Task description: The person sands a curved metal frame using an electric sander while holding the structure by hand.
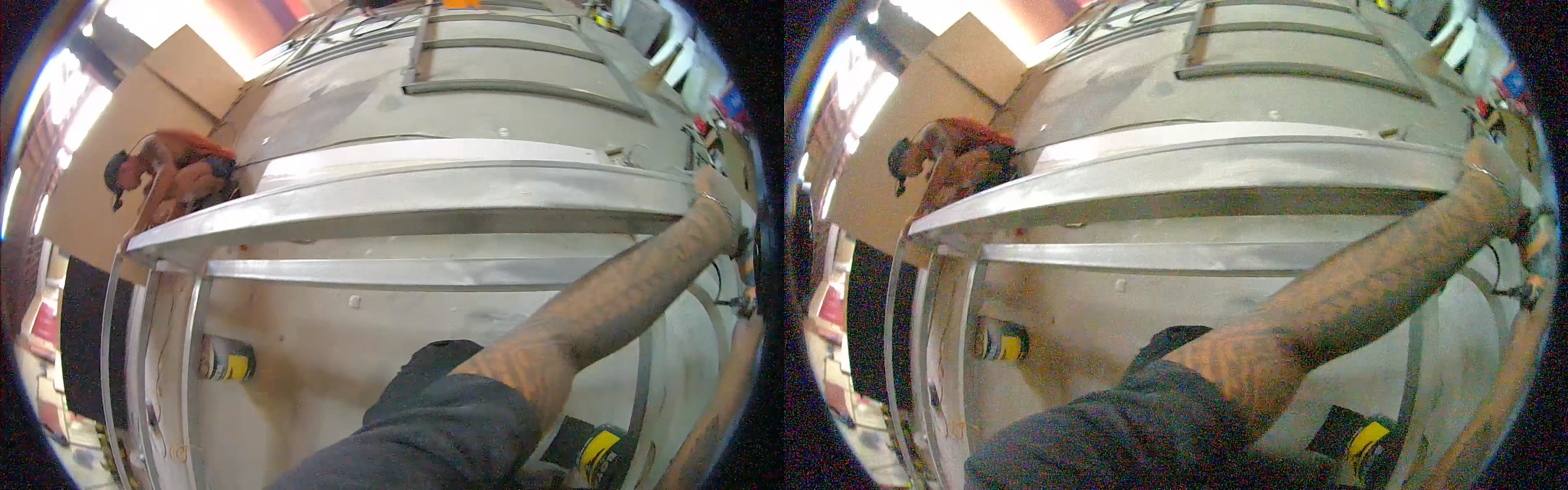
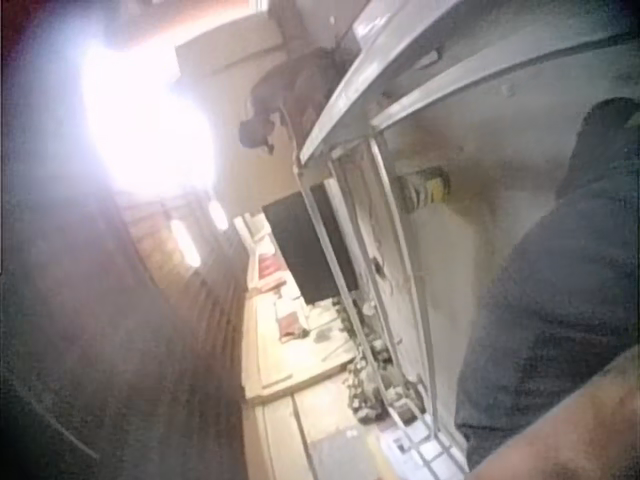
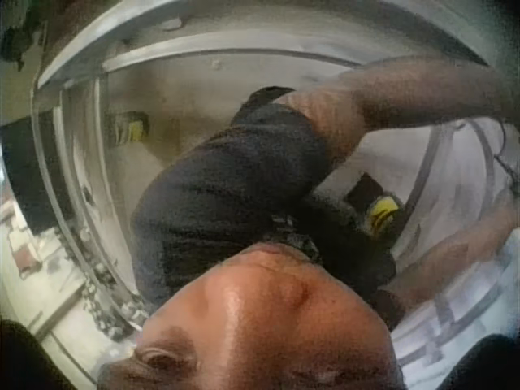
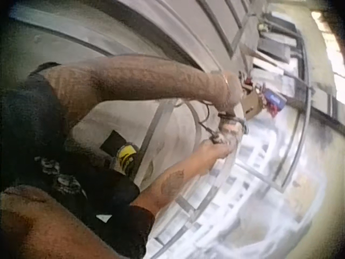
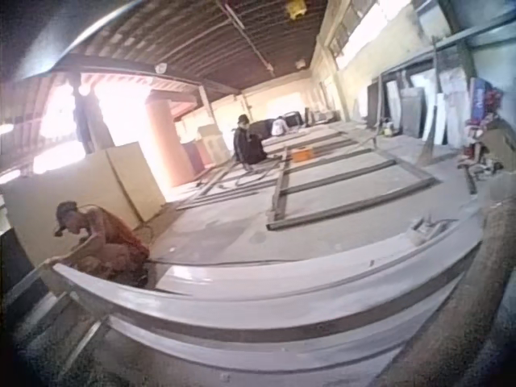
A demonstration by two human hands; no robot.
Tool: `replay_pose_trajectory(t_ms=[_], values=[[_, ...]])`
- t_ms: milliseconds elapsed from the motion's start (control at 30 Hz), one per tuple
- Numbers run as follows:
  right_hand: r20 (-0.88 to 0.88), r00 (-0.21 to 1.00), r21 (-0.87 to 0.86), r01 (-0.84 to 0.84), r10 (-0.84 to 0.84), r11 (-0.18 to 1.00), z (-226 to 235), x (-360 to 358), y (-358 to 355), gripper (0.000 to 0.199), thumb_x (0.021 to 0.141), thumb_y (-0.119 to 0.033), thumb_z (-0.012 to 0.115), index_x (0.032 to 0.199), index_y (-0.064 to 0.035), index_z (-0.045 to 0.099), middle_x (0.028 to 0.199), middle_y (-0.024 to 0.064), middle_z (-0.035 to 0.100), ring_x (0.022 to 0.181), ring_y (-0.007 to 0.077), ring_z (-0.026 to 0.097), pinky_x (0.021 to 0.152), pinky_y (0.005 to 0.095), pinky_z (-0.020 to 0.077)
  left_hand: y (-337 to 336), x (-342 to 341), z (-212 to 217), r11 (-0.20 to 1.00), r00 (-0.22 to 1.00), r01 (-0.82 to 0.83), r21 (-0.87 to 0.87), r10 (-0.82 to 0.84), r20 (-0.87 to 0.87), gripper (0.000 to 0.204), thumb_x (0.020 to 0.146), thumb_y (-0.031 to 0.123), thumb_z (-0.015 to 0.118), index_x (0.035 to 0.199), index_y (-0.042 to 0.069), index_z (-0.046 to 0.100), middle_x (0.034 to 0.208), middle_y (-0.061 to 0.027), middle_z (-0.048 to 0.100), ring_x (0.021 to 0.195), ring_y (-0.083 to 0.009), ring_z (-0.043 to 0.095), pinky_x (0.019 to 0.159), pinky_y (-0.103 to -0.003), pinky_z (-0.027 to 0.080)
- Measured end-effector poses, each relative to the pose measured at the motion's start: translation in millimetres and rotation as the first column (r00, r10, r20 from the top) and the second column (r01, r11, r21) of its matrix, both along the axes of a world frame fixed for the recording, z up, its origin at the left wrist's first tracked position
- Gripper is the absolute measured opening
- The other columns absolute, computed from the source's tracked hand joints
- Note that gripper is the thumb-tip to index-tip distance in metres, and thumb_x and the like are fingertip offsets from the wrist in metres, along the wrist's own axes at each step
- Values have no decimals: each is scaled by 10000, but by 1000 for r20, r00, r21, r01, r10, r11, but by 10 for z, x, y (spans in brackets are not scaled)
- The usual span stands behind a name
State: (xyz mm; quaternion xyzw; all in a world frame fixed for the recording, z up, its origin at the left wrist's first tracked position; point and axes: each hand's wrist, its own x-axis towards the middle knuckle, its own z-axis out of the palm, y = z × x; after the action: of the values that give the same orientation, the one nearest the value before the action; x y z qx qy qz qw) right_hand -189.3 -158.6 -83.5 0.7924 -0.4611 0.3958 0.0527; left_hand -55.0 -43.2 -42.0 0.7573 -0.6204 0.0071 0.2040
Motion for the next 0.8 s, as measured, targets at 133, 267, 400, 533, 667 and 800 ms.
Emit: replay_pose_trajectory(t_ms=[133,267,400,533,667,800], values=[[-108,987,-31,115,-117,993,-100,-533,-239,643,935,-166,670,1500,-19,400,1368,224,597,1219,321,625,1031,439,501,82,12,24,999,999,13,-46,-12,31,517,868,611,633,1153,209,788,1180,-56,761,1112,-230,712,940,-370,515],[-212,951,-59,218,-226,974,-194,-1067,-408,607,945,-137,656,1494,-26,423,1356,224,608,1215,320,628,1028,439,501,246,39,57,999,998,-9,-54,12,54,388,856,478,718,1057,161,819,1096,-85,786,1030,-251,754,895,-379,579],[-245,927,-76,273,-284,959,-244,-1386,-447,573,954,-108,642,1488,-33,446,1344,223,618,1212,319,631,1026,440,502,377,17,122,995,1000,5,-97,-5,-2,345,852,407,711,1095,184,813,1115,-56,776,1078,-209,731,909,-343,530],[-244,917,-78,307,-317,949,-285,-1453,-418,543,964,-79,628,1482,-40,469,1332,222,629,1208,318,634,1023,440,502,489,52,213,1000,1000,21,-17,-21,1,288,844,331,705,1048,163,819,1073,-74,784,1029,-235,749,875,-351,567],[-160,957,-51,238,-243,970,-338,-1392,-551,532,958,-50,623,1471,-41,486,1321,220,637,1211,329,634,1029,448,497,562,110,218,998,997,44,-44,-41,66,276,832,286,702,1041,148,819,1067,-91,785,1015,-255,755,898,-382,583],[-65,937,-92,337,-344,937,-298,-1342,-661,424,981,-38,584,1401,-3,540,1305,234,647,1203,355,644,1011,458,512,538,168,176,994,995,83,-69,-79,61,271,844,303,696,1020,128,804,1082,-116,778,1008,-278,754,894,-427,591]])
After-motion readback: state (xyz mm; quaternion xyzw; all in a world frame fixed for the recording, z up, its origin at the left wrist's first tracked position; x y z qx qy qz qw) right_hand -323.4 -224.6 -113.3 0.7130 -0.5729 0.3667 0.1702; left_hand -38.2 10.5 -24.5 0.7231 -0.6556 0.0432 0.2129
